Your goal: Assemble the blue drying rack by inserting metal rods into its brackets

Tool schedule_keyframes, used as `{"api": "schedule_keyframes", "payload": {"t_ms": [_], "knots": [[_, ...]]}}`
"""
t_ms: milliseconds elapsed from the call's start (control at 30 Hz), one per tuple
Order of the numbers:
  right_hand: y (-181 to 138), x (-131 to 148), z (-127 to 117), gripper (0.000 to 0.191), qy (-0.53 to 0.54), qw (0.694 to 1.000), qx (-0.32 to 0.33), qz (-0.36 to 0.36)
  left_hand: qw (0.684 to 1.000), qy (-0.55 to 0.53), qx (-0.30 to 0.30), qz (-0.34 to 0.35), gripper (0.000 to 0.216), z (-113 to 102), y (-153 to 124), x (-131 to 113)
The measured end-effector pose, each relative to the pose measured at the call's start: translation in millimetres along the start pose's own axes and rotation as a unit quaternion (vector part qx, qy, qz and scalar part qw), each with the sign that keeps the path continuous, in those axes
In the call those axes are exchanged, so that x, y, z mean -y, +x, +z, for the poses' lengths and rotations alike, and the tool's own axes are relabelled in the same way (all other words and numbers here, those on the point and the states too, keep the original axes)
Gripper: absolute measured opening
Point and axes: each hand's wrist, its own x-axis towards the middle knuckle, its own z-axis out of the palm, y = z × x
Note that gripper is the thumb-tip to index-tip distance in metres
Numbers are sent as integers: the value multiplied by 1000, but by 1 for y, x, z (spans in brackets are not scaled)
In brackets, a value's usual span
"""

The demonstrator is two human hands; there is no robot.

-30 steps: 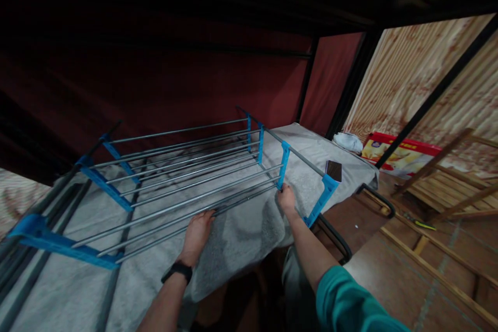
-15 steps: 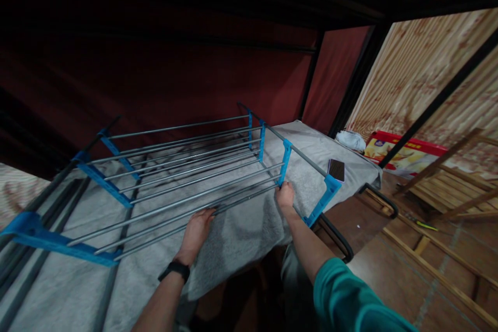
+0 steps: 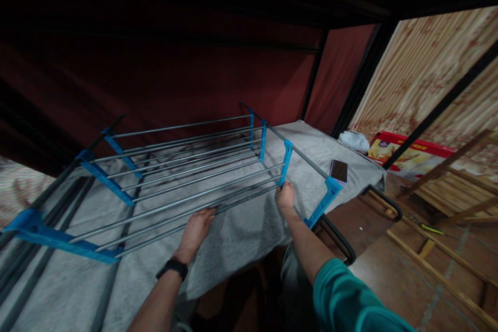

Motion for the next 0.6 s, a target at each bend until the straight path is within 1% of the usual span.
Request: {"api": "schedule_keyframes", "payload": {"t_ms": [600], "knots": [[-4,1,0,17,1,1000,2,-7,1000,12,23,-11,37,-7,-2,-7]]}}
